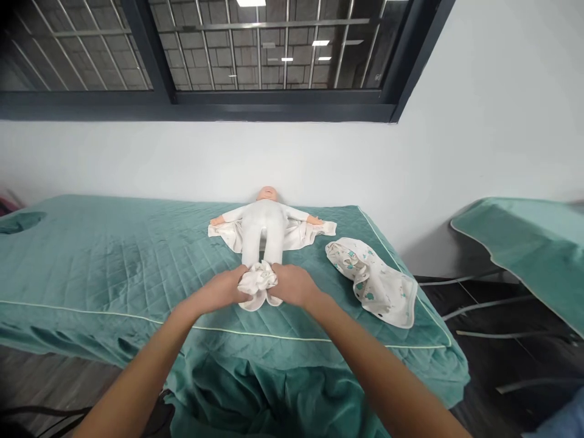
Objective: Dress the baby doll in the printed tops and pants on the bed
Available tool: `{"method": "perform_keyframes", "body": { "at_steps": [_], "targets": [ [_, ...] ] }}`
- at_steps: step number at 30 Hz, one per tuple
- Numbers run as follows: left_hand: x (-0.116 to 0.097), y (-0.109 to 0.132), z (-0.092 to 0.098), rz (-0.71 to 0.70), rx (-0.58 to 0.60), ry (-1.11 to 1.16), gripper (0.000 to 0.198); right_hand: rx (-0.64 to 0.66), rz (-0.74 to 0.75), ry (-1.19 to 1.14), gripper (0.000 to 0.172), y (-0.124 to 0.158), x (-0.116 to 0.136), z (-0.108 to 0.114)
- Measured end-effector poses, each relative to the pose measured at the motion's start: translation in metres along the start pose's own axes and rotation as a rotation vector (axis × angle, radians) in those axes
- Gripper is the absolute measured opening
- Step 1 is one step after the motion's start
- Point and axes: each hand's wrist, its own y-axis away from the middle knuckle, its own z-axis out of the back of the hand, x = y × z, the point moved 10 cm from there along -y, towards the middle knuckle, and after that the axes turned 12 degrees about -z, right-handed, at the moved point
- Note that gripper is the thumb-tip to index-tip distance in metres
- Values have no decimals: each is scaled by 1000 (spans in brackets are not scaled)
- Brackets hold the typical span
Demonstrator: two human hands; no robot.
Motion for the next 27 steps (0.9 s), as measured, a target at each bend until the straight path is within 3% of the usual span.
{"method": "perform_keyframes", "body": {
  "at_steps": [4, 7, 10, 13, 15, 17, 19, 21, 24, 25, 27],
  "targets": [
    [-36, 11, 26, -178, 246, 230, 53, 191, 130, -16, 37, 6, 21, 33],
    [-59, 21, 59, -216, 360, 203, 57, 390, 193, -88, 46, 19, 39, 67],
    [-84, 30, 98, -229, 418, 167, 47, 528, 225, -121, 44, 40, 61, 103],
    [-112, 37, 146, -237, 348, 189, 34, 474, 225, -126, 38, 53, 80, 146],
    [-130, 40, 183, -225, 216, 167, 31, 350, 198, -209, 40, 50, 88, 183],
    [-152, 48, 216, -232, 104, 45, 32, 94, 122, -381, 46, 38, 85, 235],
    [-175, 60, 242, -230, 28, -97, 38, -191, 9, -513, 63, 28, 72, 288],
    [-195, 74, 260, -203, -25, -185, 53, -368, -88, -545, 82, 23, 63, 327],
    [-215, 91, 274, -189, -56, -214, 66, -545, -172, -561, 89, 27, 57, 361],
    [-219, 94, 275, -200, -60, -199, 62, -600, -203, -557, 93, 32, 53, 367],
    [-222, 97, 287, -211, -203, -132, 48, -690, -273, -539, 103, 40, 43, 369]
  ]
}}
